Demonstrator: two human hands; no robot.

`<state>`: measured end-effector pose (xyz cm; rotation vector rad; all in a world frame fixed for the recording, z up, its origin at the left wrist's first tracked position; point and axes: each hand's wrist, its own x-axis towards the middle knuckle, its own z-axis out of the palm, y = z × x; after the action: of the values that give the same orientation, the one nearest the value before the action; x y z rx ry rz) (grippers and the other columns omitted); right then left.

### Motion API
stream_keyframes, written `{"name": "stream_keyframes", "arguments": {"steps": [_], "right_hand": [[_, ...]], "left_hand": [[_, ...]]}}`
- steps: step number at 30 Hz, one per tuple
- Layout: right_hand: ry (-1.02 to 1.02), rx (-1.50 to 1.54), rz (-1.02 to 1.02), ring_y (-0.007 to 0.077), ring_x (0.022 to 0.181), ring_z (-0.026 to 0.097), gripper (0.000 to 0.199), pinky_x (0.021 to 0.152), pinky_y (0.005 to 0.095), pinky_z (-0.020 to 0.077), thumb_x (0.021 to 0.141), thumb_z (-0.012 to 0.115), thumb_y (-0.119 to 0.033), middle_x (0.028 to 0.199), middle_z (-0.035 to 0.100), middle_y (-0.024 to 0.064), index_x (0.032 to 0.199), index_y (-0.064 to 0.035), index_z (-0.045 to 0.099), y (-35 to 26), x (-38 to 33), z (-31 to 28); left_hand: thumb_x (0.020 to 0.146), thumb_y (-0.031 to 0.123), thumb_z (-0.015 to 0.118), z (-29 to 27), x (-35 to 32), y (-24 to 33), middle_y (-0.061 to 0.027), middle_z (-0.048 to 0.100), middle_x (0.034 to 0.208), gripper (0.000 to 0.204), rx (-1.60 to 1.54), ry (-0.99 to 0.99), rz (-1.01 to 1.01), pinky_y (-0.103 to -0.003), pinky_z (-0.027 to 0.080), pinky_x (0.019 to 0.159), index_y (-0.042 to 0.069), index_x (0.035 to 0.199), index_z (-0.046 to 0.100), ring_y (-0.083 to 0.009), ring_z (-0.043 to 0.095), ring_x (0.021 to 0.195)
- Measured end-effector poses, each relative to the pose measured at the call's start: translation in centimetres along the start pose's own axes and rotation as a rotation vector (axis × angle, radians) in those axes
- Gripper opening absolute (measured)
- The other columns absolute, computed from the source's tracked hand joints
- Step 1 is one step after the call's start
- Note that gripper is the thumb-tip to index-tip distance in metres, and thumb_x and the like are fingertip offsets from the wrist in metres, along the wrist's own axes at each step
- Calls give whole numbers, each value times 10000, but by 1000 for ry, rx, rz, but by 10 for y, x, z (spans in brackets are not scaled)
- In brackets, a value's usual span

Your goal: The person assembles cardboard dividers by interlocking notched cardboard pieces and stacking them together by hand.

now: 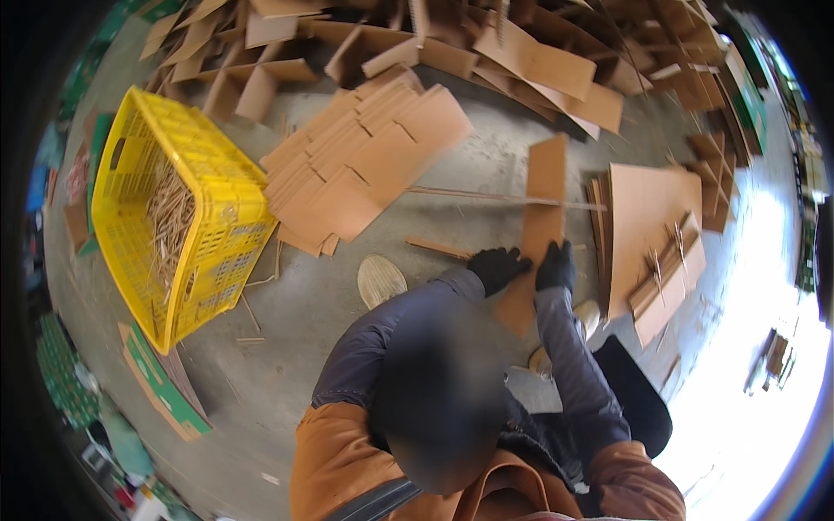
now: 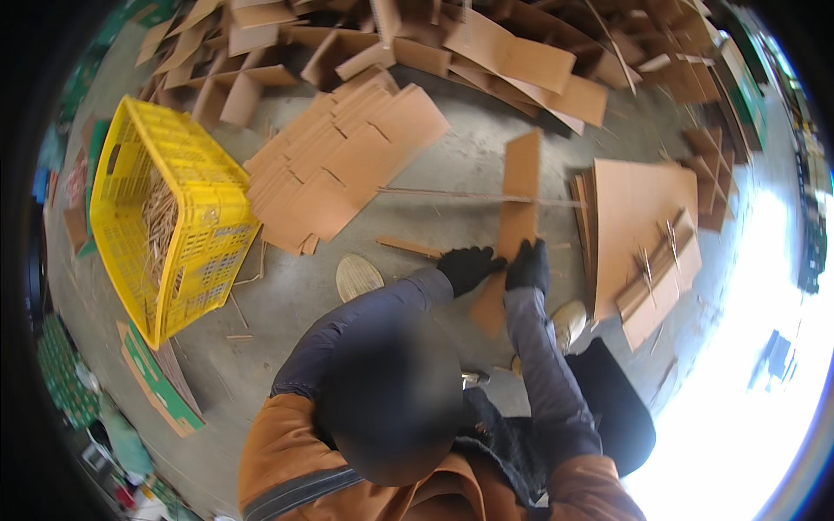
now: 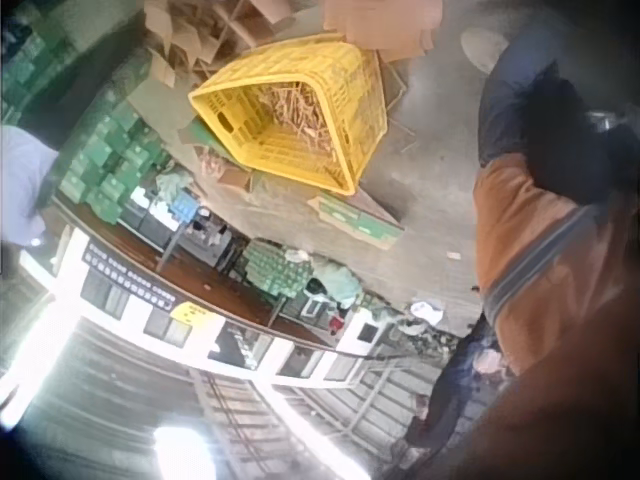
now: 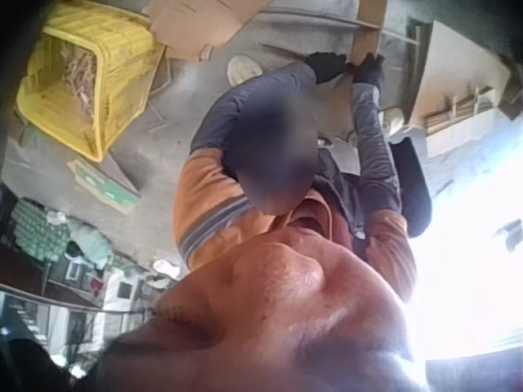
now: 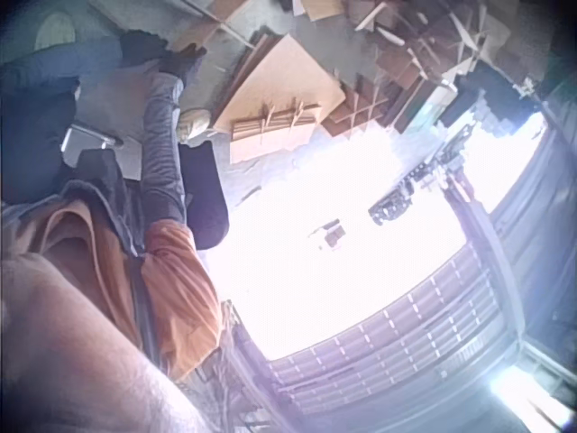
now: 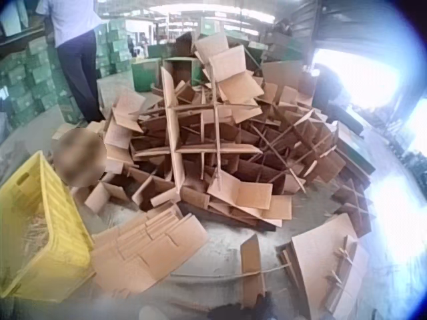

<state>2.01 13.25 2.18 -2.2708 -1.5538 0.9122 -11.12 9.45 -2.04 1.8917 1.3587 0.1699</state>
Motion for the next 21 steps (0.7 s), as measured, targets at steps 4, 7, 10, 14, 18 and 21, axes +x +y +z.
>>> {"name": "stream_keyframes", "arguments": {"steps": [4, 7, 10, 14, 18, 21], "right_hand": [[-64, -336, 127, 411, 947, 578, 404, 848, 487, 411, 913, 418, -364, 1020, 604, 250, 1191, -71, 401, 23, -1, 31], [-32, -459, -147, 337, 1060, 547, 580, 1030, 485, 268, 890, 454, -436, 1117, 569, 241, 1306, -58, 312, 33, 2, 33], [-11, -577, -265, 350, 1020, 573, 649, 1079, 503, 142, 886, 448, -472, 1066, 604, 228, 1336, -40, 266, 35, -4, 29], [-237, -643, -187, 326, 971, 606, 551, 1068, 509, 160, 909, 399, -413, 953, 646, 206, 1305, -49, 277, 20, -3, 33], [-266, -686, 6, 338, 966, 609, 482, 1054, 473, 208, 904, 397, -333, 937, 652, 205, 1278, -45, 301, 40, 15, 4], [146, -547, -354, 360, 1000, 577, 450, 1033, 449, 257, 883, 491, -280, 1048, 608, 199, 1264, -67, 384, 52, 4, -16]], "left_hand": [[886, 263, 431, 16, -16, 3, -121, 584, 950, 253, 38, 67, 86, -419, 500, 722, 98, 1033, 556, -317, 596, 893], [848, 198, 481, -5, -14, -4, -121, 599, 959, 207, 46, 43, 120, -402, 483, 785, 83, 952, 618, -319, 594, 894], [840, 175, 515, -63, -31, -66, -90, 653, 878, 202, -811, 270, 72, -343, 456, 821, 49, 863, 672, -198, 608, 897], [763, 350, 688, -109, -78, -188, -56, 606, 930, 381, 211, 1142, -624, -398, 475, 762, 96, 1016, 559, -258, 578, 918], [582, 483, 783, -123, -60, -204, -49, 531, 1022, 703, 434, 429, -996, -425, 447, 740, 142, 1105, 461, -241, 535, 969], [611, 461, 763, -122, -80, -213, -80, 553, 945, 441, 316, 543, -839, -434, 453, 725, 161, 884, 593, -272, 554, 920]]}}
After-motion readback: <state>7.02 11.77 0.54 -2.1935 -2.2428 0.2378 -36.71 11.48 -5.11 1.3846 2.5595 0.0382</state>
